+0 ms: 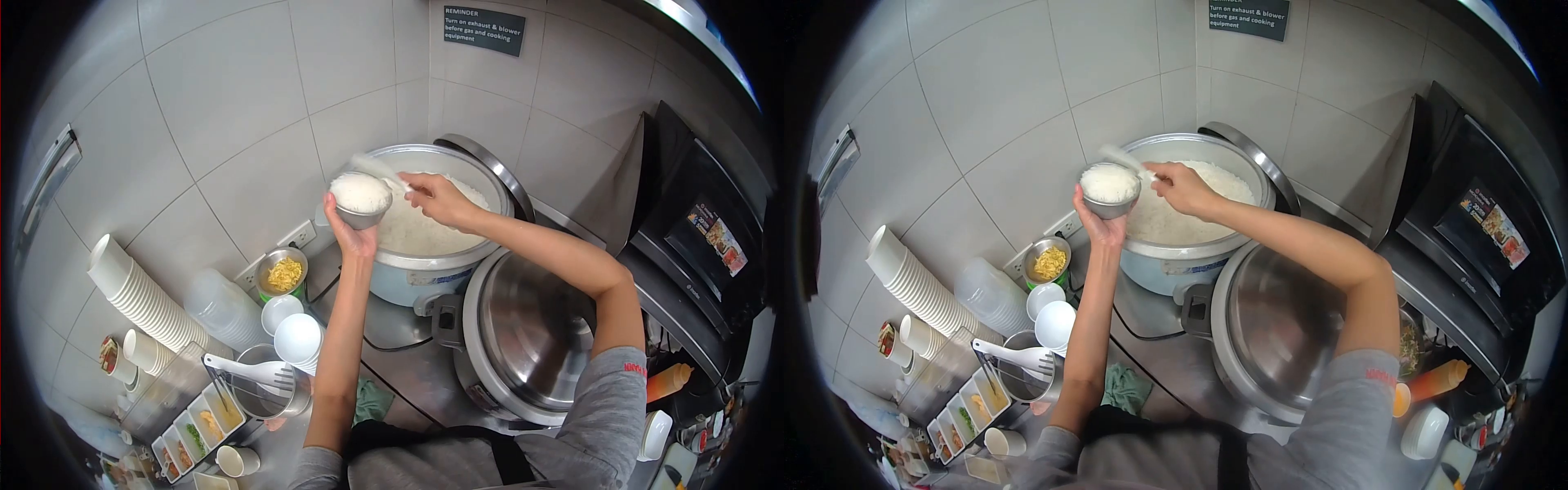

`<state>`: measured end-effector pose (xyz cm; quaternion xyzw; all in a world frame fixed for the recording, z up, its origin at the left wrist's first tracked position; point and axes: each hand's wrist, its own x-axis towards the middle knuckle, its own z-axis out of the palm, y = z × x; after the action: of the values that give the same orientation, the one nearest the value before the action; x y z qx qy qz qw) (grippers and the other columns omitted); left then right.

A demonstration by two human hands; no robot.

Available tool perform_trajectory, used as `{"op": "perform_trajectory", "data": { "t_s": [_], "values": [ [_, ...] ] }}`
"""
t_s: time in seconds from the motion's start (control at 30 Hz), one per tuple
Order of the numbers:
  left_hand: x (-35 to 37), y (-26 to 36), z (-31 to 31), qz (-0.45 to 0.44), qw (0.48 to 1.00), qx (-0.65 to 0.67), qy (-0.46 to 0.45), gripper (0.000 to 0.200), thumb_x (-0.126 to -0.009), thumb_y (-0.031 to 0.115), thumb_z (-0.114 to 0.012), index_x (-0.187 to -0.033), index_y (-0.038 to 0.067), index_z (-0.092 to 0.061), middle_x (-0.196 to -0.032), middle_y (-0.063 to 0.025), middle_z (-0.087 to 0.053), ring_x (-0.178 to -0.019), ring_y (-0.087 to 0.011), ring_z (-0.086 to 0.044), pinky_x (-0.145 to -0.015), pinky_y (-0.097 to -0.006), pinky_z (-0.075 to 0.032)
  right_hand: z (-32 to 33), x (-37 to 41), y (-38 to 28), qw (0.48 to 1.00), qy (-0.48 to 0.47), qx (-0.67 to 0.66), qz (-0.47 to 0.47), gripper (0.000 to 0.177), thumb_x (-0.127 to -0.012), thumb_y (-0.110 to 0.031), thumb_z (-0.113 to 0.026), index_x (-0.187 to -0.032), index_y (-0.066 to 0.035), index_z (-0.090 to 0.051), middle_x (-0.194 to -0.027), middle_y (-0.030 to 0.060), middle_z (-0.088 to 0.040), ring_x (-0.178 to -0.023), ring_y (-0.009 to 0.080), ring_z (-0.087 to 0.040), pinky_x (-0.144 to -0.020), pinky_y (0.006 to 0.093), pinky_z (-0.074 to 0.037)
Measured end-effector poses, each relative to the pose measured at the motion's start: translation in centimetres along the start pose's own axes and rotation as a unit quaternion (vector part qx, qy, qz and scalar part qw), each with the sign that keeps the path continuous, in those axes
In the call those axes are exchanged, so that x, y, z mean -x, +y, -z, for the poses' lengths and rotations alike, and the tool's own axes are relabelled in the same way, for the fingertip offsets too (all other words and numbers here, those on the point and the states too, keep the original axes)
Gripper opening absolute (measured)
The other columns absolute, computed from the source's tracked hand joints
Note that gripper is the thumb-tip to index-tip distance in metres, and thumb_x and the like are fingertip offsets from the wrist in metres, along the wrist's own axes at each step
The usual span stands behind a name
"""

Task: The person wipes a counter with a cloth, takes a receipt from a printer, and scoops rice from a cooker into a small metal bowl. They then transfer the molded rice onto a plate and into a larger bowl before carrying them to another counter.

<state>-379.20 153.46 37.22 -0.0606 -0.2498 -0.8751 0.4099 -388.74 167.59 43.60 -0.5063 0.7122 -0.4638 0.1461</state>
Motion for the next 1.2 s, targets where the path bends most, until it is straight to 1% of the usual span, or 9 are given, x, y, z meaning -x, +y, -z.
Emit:
{"op": "perform_trajectory", "data": {
  "t_s": [0.1,0.2,0.47,0.6,0.73,0.77,0.8,0.9,1.2],
  "values": [
    [0.6,-1.1,-1.8,-0.144,0.984,-0.053,0.085,0.066,-0.082,0.043,-0.052,-0.135,0.017,-0.024,-0.131,-0.0092,-0.034,-0.122,-0.0274,-0.035,-0.098,-0.0466,-0.033,-3.3,1.3,0.6,0.989,0.081,0.098,0.079,0.042,-0.082,-0.004,-0.05,-0.124,-0.006,-0.048,-0.09,0.0179,-0.054,-0.082,0.0287,-0.056,-0.075,0.0363,-0.044],
    [0.5,-0.8,-0.5,-0.099,0.994,-0.005,0.052,0.071,-0.082,0.042,-0.053,-0.138,0.02,-0.015,-0.135,-0.0072,-0.028,-0.125,-0.0265,-0.031,-0.1,-0.0468,-0.03,-3.6,1.6,-0.6,0.989,0.035,0.103,0.103,0.043,-0.086,-0.005,-0.048,-0.129,-0.012,-0.045,-0.087,0.0096,-0.051,-0.072,0.0145,-0.053,-0.063,0.0294,-0.046],
    [1.2,2.4,-0.8,0.089,0.992,0.083,0.03,0.065,-0.081,0.054,-0.048,-0.129,0.013,-0.036,-0.134,-0.0109,-0.036,-0.123,-0.0312,-0.035,-0.097,-0.0588,-0.029,0.9,-2.0,-2.7,0.991,-0.073,0.082,0.071,0.039,-0.086,-0.004,-0.044,-0.125,-0.007,-0.047,-0.097,0.0103,-0.055,-0.077,0.0156,-0.055,-0.068,0.0309,-0.047],
    [6.0,5.8,-0.8,0.103,0.989,0.101,0.022,0.073,-0.081,0.057,-0.044,-0.135,0.011,-0.029,-0.138,-0.0144,-0.03,-0.126,-0.0383,-0.03,-0.1,-0.0624,-0.022,8.6,-10.3,4.3,0.985,0.08,0.095,0.122,0.041,-0.081,-0.014,-0.059,-0.12,-0.006,-0.049,-0.102,0.0118,-0.059,-0.092,0.0216,-0.057,-0.077,0.0302,-0.046],
    [15.6,10.7,0.8,0.099,0.986,0.071,0.113,0.073,-0.082,0.059,-0.04,-0.135,0.01,-0.03,-0.135,-0.0171,-0.035,-0.124,-0.0417,-0.032,-0.099,-0.061,-0.026,20.0,-15.4,19.8,0.872,0.28,0.402,-0.019,0.04,-0.079,-0.035,-0.06,-0.097,0.001,-0.06,-0.085,0.0215,-0.062,-0.075,0.0297,-0.06,-0.064,0.0394,-0.047],
    [18.2,12.0,1.4,0.101,0.982,0.063,0.148,0.073,-0.082,0.06,-0.039,-0.135,0.01,-0.03,-0.134,-0.0182,-0.036,-0.123,-0.0422,-0.033,-0.098,-0.061,-0.026,22.5,-15.3,23.6,0.896,0.248,0.356,-0.1,0.039,-0.082,-0.037,-0.055,-0.088,0.001,-0.061,-0.072,0.0205,-0.06,-0.064,0.0321,-0.059,-0.055,0.0413,-0.045],
    [20.8,13.0,2.1,0.115,0.976,0.063,0.176,0.074,-0.081,0.061,-0.038,-0.134,0.01,-0.031,-0.133,-0.0194,-0.037,-0.123,-0.0427,-0.034,-0.098,-0.061,-0.027,23.3,-13.7,23.5,0.899,0.161,0.332,-0.237,0.036,-0.08,-0.033,-0.055,-0.102,-0.005,-0.062,-0.101,0.0198,-0.061,-0.093,0.0351,-0.059,-0.074,0.0459,-0.047],
    [28.3,15.3,6.3,0.113,0.949,0.019,0.294,0.069,-0.082,0.06,-0.036,-0.131,0.011,-0.037,-0.13,-0.0166,-0.042,-0.118,-0.0369,-0.041,-0.098,-0.0534,-0.032,24.2,-11.6,26.6,0.871,0.077,0.286,-0.391,0.04,-0.08,-0.021,-0.056,-0.11,0.005,-0.053,-0.089,0.0189,-0.061,-0.079,0.0255,-0.059,-0.06,0.0423,-0.049],
    [43.9,16.8,14.1,0.047,0.877,-0.061,0.475,0.06,-0.082,0.055,-0.034,-0.122,0.011,-0.047,-0.121,-0.01,-0.051,-0.111,-0.0292,-0.049,-0.093,-0.0464,-0.039,25.0,-9.8,29.8,0.918,-0.002,0.078,-0.389,0.038,-0.079,-0.019,-0.059,-0.106,0.007,-0.055,-0.086,0.0162,-0.061,-0.075,0.0228,-0.06,-0.057,0.0391,-0.048]
  ]
}}
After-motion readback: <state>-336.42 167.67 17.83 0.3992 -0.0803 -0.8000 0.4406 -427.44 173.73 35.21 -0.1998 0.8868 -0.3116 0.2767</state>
